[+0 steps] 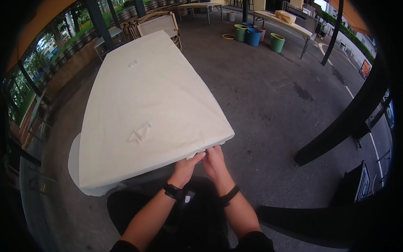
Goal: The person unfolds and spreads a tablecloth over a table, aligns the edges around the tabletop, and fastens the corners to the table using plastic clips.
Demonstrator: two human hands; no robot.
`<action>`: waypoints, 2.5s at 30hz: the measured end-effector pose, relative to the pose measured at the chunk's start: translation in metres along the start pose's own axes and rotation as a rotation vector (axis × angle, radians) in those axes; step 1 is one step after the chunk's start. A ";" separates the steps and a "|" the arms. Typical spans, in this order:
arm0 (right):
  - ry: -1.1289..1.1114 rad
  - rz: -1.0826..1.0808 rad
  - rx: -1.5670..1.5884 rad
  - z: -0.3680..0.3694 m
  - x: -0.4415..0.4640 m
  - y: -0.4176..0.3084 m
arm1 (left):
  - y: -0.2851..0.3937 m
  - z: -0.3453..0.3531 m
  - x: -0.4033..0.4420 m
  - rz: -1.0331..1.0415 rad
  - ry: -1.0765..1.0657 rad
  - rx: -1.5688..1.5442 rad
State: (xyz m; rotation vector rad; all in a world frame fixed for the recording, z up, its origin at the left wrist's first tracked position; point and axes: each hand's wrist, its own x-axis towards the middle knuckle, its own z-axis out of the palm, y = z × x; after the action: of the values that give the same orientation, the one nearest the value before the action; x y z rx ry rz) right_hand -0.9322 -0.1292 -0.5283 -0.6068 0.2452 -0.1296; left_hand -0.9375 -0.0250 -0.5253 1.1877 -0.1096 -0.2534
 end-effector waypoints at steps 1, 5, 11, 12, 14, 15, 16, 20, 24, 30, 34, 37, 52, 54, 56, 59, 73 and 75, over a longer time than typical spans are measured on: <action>0.004 -0.003 -0.001 -0.006 0.002 0.001 | -0.003 -0.004 0.002 -0.003 -0.004 -0.002; -0.019 0.035 0.003 -0.012 0.004 0.003 | -0.017 -0.013 0.013 -0.024 -0.090 -0.335; -0.129 0.075 0.090 -0.027 -0.007 -0.002 | 0.006 -0.004 0.016 -0.077 -0.241 -0.735; -0.130 0.083 0.133 -0.029 -0.012 -0.005 | 0.014 0.001 0.013 -0.109 -0.183 -0.838; -0.081 0.095 0.151 -0.035 -0.026 -0.008 | 0.016 0.002 0.012 -0.145 -0.195 -0.876; -0.031 0.108 0.169 -0.037 -0.032 -0.010 | 0.016 0.001 0.012 -0.183 -0.208 -0.913; -0.031 0.108 0.167 -0.036 -0.037 -0.011 | 0.010 -0.003 0.011 -0.182 -0.207 -0.915; -0.021 0.040 0.192 -0.024 -0.052 -0.021 | -0.004 -0.017 0.007 -0.102 -0.317 -0.630; 0.164 0.101 0.227 -0.001 -0.061 -0.029 | -0.012 -0.026 0.008 -0.078 -0.289 -0.548; 0.057 0.144 0.430 0.028 -0.057 -0.042 | -0.010 -0.031 -0.002 -0.071 -0.243 -0.468; 0.001 0.116 0.496 0.047 -0.051 -0.039 | -0.005 -0.023 -0.019 -0.005 -0.205 -0.385; -0.051 0.093 0.510 0.041 -0.039 -0.027 | 0.006 -0.034 -0.045 -0.051 -0.147 -0.343; -0.128 -0.075 0.398 0.038 -0.011 -0.013 | 0.169 -0.171 -0.214 0.351 0.864 0.450; -0.104 -0.060 0.360 0.039 -0.013 -0.018 | 0.180 -0.194 -0.214 0.413 0.989 0.467; -0.114 -0.087 0.346 0.038 -0.013 -0.015 | 0.175 -0.221 -0.211 0.417 1.074 0.535; -0.125 -0.121 0.313 0.036 -0.015 -0.014 | 0.163 -0.253 -0.214 0.301 1.144 0.623; -0.063 -0.197 0.246 0.045 -0.009 -0.013 | 0.121 -0.305 -0.226 -0.059 0.870 0.607; -0.055 -0.236 0.236 0.045 -0.014 -0.011 | 0.117 -0.304 -0.224 0.004 0.852 0.399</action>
State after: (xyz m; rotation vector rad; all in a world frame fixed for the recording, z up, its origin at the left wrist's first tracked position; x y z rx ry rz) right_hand -0.9340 -0.1104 -0.4836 -0.4017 0.1022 -0.3639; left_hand -1.0720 0.3470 -0.5191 1.6012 0.6072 0.3064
